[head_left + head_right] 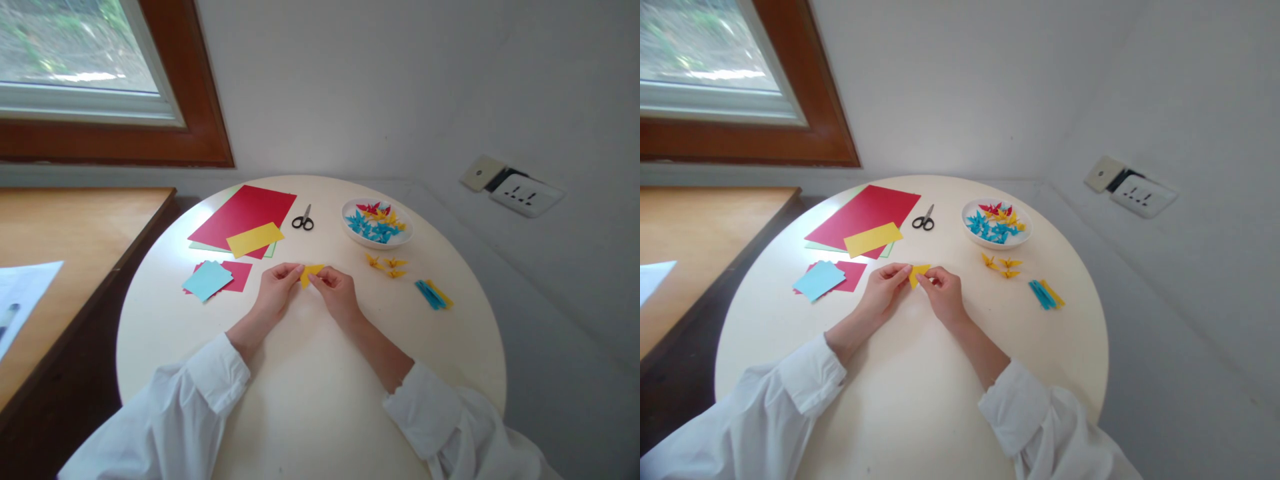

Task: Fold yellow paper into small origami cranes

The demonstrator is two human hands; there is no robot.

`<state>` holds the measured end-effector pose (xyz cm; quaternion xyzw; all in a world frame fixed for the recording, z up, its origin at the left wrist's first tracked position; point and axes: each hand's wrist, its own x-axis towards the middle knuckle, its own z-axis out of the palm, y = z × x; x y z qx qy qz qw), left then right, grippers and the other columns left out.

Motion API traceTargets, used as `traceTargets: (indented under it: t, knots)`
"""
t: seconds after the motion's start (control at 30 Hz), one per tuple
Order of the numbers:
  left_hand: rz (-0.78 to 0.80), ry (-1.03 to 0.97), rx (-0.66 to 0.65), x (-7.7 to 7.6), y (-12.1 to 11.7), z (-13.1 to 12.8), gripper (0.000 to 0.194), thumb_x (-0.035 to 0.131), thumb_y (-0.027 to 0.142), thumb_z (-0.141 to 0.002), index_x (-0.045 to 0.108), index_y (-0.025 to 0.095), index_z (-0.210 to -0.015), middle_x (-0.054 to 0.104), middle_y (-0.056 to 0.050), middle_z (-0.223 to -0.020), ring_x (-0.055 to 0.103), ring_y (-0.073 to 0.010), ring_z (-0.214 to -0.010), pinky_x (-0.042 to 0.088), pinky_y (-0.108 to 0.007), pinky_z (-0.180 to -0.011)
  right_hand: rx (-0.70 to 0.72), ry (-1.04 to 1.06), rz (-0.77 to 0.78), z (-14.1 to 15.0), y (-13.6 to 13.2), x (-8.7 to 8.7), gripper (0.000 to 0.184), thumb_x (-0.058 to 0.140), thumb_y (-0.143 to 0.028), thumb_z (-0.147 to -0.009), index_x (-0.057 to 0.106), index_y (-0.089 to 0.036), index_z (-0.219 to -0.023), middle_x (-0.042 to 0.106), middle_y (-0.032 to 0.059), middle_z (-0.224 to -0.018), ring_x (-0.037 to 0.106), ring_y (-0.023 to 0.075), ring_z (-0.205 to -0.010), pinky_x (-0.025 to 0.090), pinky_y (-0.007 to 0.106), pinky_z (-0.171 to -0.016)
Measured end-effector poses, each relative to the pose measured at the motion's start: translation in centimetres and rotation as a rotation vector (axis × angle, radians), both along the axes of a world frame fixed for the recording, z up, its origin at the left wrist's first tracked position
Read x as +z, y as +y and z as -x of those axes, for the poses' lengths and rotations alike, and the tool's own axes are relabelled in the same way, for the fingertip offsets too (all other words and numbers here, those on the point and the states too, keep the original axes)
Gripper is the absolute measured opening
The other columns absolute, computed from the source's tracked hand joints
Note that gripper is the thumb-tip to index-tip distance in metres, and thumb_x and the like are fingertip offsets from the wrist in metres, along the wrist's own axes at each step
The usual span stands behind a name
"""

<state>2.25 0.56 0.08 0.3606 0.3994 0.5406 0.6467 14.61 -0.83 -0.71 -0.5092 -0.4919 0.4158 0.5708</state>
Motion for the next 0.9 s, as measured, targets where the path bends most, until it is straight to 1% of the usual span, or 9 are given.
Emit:
traceTargets:
  t: [0.1, 0.17, 0.3, 0.4, 0.53, 0.63, 0.7, 0.8, 0.9]
  knots:
    - [-0.002, 0.044, -0.028, -0.14, 0.08, -0.05, 0.027, 0.076, 0.035, -0.058, 0.069, 0.013, -0.071, 0.068, -0.004, -0.069, 0.058, -0.0131, -0.063, 0.045, -0.026, -0.062, -0.017, 0.005, -0.005, 0.03, 0.00, 0.02, 0.018, 0.066, -0.032, -0.063, 0.059, -0.018, -0.056, 0.058, -0.0017, -0.059, 0.049, 0.0120, -0.056, 0.040, 0.026, -0.057]
    - [-0.017, 0.087, -0.027, -0.27, 0.13, -0.08, 0.027, 0.075, 0.036, -0.058, 0.069, 0.012, -0.069, 0.068, -0.005, -0.068, 0.057, -0.0131, -0.062, 0.044, -0.025, -0.060, -0.017, 0.011, -0.001, 0.05, -0.01, 0.12, 0.018, 0.066, -0.033, -0.063, 0.059, -0.018, -0.057, 0.058, -0.0018, -0.059, 0.050, 0.0122, -0.056, 0.040, 0.026, -0.057]
    - [-0.045, 0.172, -0.014, -0.44, 0.10, -0.11, 0.026, 0.073, 0.037, -0.060, 0.067, 0.013, -0.065, 0.064, -0.002, -0.060, 0.054, -0.0106, -0.056, 0.040, -0.023, -0.055, -0.041, 0.055, 0.005, 0.09, -0.13, 0.51, 0.016, 0.065, -0.034, -0.065, 0.062, -0.018, -0.065, 0.062, -0.0008, -0.064, 0.054, 0.0134, -0.061, 0.043, 0.026, -0.059]
    - [-0.080, 0.255, -0.029, -0.50, 0.01, -0.09, 0.026, 0.071, 0.038, -0.062, 0.067, 0.012, -0.066, 0.062, -0.001, -0.060, 0.051, -0.0091, -0.053, 0.038, -0.021, -0.051, -0.074, 0.088, 0.000, 0.07, -0.18, 0.66, 0.017, 0.063, -0.034, -0.067, 0.061, -0.018, -0.064, 0.060, -0.0017, -0.060, 0.054, 0.0131, -0.061, 0.043, 0.025, -0.059]
    - [-0.135, 0.346, -0.113, -0.63, -0.07, -0.02, 0.029, 0.069, 0.041, -0.066, 0.066, 0.012, -0.069, 0.060, 0.000, -0.060, 0.048, -0.0081, -0.052, 0.034, -0.020, -0.048, -0.104, 0.133, -0.009, 0.01, -0.08, 0.59, 0.016, 0.063, -0.033, -0.066, 0.060, -0.018, -0.062, 0.057, -0.0035, -0.058, 0.051, 0.0117, -0.059, 0.042, 0.025, -0.060]
    - [-0.160, 0.387, -0.155, -0.68, -0.06, 0.03, 0.029, 0.068, 0.042, -0.067, 0.063, 0.013, -0.064, 0.056, 0.002, -0.056, 0.044, -0.0067, -0.048, 0.029, -0.019, -0.044, -0.116, 0.132, -0.014, -0.04, 0.00, 0.57, 0.016, 0.062, -0.033, -0.066, 0.058, -0.018, -0.060, 0.055, -0.0042, -0.056, 0.050, 0.0114, -0.058, 0.041, 0.025, -0.061]
    - [-0.164, 0.367, -0.141, -0.66, -0.02, 0.05, 0.029, 0.067, 0.042, -0.067, 0.063, 0.013, -0.065, 0.058, 0.001, -0.058, 0.047, -0.0075, -0.050, 0.032, -0.019, -0.045, -0.118, 0.113, -0.011, -0.07, 0.00, 0.60, 0.015, 0.062, -0.033, -0.066, 0.059, -0.019, -0.060, 0.055, -0.0040, -0.056, 0.050, 0.0119, -0.059, 0.041, 0.026, -0.061]
    - [-0.158, 0.286, -0.099, -0.53, 0.06, 0.02, 0.028, 0.068, 0.041, -0.067, 0.067, 0.013, -0.072, 0.065, -0.003, -0.068, 0.056, -0.0114, -0.060, 0.042, -0.021, -0.056, -0.126, 0.095, 0.004, -0.09, -0.03, 0.67, 0.014, 0.062, -0.032, -0.065, 0.060, -0.019, -0.061, 0.056, -0.0037, -0.057, 0.050, 0.0121, -0.058, 0.041, 0.026, -0.060]
    - [-0.125, 0.226, -0.063, -0.39, 0.10, -0.06, 0.029, 0.070, 0.040, -0.065, 0.068, 0.013, -0.074, 0.067, -0.005, -0.070, 0.059, -0.0128, -0.064, 0.046, -0.024, -0.063, -0.123, 0.080, 0.021, -0.11, -0.07, 0.72, 0.015, 0.062, -0.032, -0.064, 0.058, -0.019, -0.058, 0.054, -0.0042, -0.054, 0.049, 0.0118, -0.056, 0.040, 0.025, -0.058]
